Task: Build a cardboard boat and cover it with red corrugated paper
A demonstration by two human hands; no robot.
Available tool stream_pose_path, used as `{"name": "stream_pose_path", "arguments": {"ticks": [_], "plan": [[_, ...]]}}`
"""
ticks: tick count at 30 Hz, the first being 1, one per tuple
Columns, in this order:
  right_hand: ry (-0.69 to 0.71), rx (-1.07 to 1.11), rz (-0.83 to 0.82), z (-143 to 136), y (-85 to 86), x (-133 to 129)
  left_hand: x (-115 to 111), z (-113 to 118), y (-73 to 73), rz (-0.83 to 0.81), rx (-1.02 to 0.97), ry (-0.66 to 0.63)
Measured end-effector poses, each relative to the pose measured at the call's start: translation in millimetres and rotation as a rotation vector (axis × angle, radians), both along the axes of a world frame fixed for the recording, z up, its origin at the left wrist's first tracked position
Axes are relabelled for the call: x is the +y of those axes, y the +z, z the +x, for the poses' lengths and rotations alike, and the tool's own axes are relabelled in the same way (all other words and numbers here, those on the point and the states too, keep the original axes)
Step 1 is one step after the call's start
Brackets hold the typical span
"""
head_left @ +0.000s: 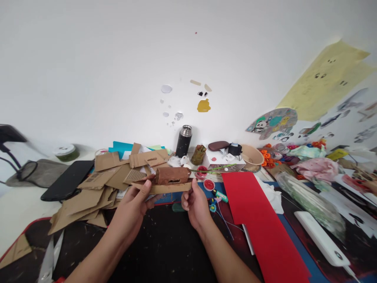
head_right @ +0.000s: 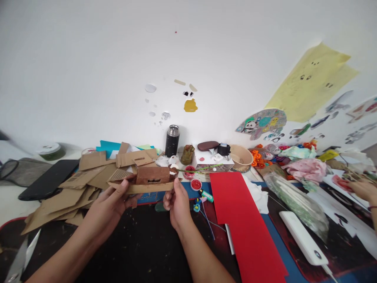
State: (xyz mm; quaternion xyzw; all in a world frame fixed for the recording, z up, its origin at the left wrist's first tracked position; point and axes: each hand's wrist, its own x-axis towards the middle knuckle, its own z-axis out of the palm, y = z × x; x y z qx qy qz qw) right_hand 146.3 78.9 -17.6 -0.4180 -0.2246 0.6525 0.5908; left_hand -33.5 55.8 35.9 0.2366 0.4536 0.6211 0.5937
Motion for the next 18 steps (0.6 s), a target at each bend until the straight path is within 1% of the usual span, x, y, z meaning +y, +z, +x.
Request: {"name": "stream_pose_path", "arguments": {"ticks": [3,6,9,13,15,18], "plan": [[0.005,0.0,-0.01,1,-1.6,1,-2,-1,-2.6,0.047,0.079,-0.021],[0.004,0.015,-0.027,2,-2.8,2,-5,-1,-4.1,0.105,0.232,-0.038],[-0.001,0.032,-0.019,2,-3.0,3,-10,1,-1.6,0.146,0.389,-0.064],[0.011,0.051,0.004,3,-1.7,4,-17,6,3.1,0.207,0.498,-0.104],[0.004,0.072,-0.002,3,-1.2,4,-19,6,4.6,0.221,0.537,-0.151],[0.003,0.089,-0.033,3,-2.0,5,-22,1,6.2,0.197,0.547,-0.288]]}}
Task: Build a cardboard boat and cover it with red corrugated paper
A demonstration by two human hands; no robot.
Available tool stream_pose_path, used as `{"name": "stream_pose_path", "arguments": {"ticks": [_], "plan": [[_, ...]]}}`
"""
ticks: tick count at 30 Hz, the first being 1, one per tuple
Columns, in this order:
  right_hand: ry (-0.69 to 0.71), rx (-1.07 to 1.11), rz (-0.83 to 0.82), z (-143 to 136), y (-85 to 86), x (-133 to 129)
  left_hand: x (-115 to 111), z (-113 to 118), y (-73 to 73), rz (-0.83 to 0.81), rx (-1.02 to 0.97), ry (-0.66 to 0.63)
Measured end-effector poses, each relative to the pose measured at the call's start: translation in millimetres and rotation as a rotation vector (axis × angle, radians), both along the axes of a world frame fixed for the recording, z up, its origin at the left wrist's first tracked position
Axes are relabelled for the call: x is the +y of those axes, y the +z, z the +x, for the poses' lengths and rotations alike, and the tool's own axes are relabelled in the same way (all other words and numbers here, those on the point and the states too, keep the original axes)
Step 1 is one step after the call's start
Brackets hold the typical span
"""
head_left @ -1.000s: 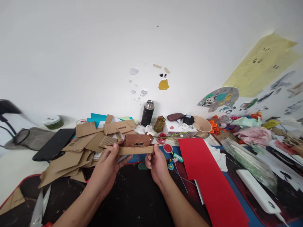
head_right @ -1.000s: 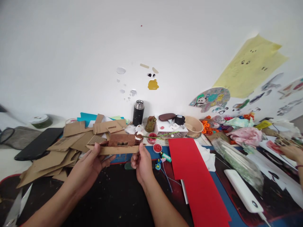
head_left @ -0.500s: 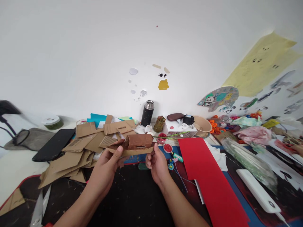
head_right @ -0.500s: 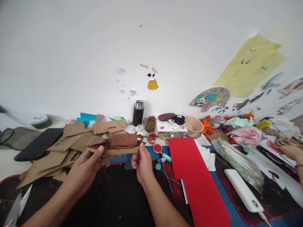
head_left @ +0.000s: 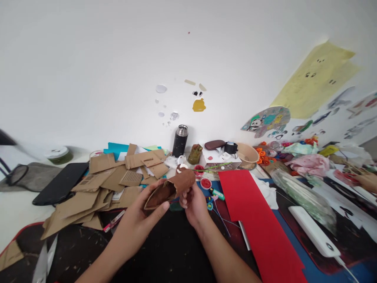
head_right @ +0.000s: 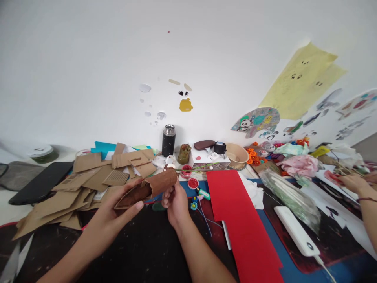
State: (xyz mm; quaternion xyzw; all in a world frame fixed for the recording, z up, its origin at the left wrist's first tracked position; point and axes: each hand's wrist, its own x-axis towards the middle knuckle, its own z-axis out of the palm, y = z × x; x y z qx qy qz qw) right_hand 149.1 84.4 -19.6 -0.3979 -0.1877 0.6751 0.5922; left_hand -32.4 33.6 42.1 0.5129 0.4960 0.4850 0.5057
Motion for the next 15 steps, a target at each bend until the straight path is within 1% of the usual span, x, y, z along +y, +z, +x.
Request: {"name": "stream_pose_path", "arguments": {"ticks": [3,6,8,10,12,15], "plan": [[0.0,0.002,-0.03,0,-2.4,1,-1,-12,1.2,-0.05,-0.056,-0.142],[-0.005,0.007,-0.051,1,-4.1,1,2,-23,2.2,-0.084,-0.213,-0.252],[-0.004,0.0,-0.052,0,-3.8,1,5,-25,3.6,-0.192,-0.36,-0.241],[0.0,-0.02,-0.034,0,-2.4,-1,8,-23,5.6,-0.327,-0.428,-0.17],[0.01,-0.049,-0.005,-1,-0.7,-3,9,-20,7.9,-0.438,-0.408,-0.117],[0.016,-0.084,0.02,-2,0.6,-5,8,-15,10.8,-0.536,-0.381,-0.142]]}}
